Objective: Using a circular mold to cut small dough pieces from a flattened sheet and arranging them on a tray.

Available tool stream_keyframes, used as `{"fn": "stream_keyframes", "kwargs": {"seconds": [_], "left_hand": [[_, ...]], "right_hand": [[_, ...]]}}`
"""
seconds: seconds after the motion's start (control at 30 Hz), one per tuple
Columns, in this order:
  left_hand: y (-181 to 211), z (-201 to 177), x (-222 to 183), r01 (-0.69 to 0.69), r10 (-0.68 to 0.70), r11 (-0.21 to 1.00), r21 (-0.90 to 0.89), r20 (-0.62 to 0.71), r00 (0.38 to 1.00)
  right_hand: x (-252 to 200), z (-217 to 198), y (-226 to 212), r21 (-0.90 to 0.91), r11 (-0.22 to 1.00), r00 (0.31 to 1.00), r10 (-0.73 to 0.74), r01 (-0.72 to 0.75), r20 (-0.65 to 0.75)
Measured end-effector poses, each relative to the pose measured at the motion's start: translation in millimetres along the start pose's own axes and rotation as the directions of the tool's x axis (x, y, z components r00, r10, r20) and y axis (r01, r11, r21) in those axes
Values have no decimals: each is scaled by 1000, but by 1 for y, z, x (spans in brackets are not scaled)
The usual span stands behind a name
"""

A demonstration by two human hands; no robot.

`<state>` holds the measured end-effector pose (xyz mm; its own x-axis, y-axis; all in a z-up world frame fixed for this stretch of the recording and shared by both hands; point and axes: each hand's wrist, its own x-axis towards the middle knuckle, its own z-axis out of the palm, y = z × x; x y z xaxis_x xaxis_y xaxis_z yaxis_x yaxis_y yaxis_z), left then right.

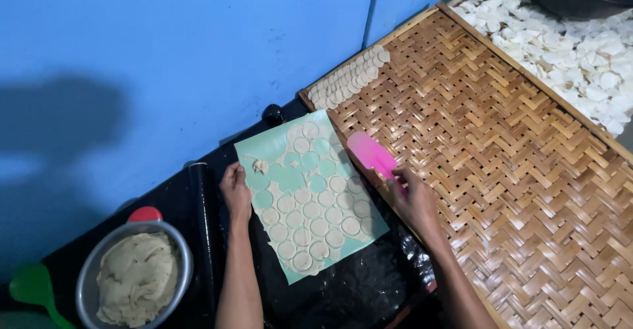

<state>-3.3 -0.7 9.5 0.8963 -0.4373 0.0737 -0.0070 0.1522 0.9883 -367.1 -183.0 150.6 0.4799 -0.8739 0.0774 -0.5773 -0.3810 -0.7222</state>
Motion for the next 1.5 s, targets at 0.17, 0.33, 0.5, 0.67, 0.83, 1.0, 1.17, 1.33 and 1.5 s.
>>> {"fn": "stream_keyframes", "kwargs": {"seconds": [0.17,0.33,0.5,0.67,0.83,1.0,1.17,1.33,1.5], "left_hand": [[-12,-1,6,-12,12,1000,-8,-23,1000],[-11,-2,-3,0,1,1000,29,-39,999],[-6,1,-1,28,-26,999,36,-56,998],[-8,0,0,43,-43,999,-1,-65,997],[-16,-4,7,33,-35,999,-25,-85,996],[-10,-3,9,89,-97,992,-95,-87,991],[-13,-4,13,55,-63,993,-106,-74,995],[-2,0,7,32,-35,998,-50,-68,997],[-6,-1,4,51,-54,998,-49,-77,996]], "right_hand": [[-17,-5,-6,-108,993,996,53,-46,65],[-27,-7,-3,-133,981,976,161,-141,147],[-15,1,14,-98,990,977,122,-106,177],[-12,3,2,-82,995,978,76,-61,193],[-13,1,-3,-25,1000,990,0,3,140],[-6,-1,-12,-143,989,987,69,-48,143],[3,1,-21,-217,975,990,81,-56,112],[12,14,-16,-206,975,996,-71,80,51],[15,20,-21,-262,959,993,-90,107,78]]}}
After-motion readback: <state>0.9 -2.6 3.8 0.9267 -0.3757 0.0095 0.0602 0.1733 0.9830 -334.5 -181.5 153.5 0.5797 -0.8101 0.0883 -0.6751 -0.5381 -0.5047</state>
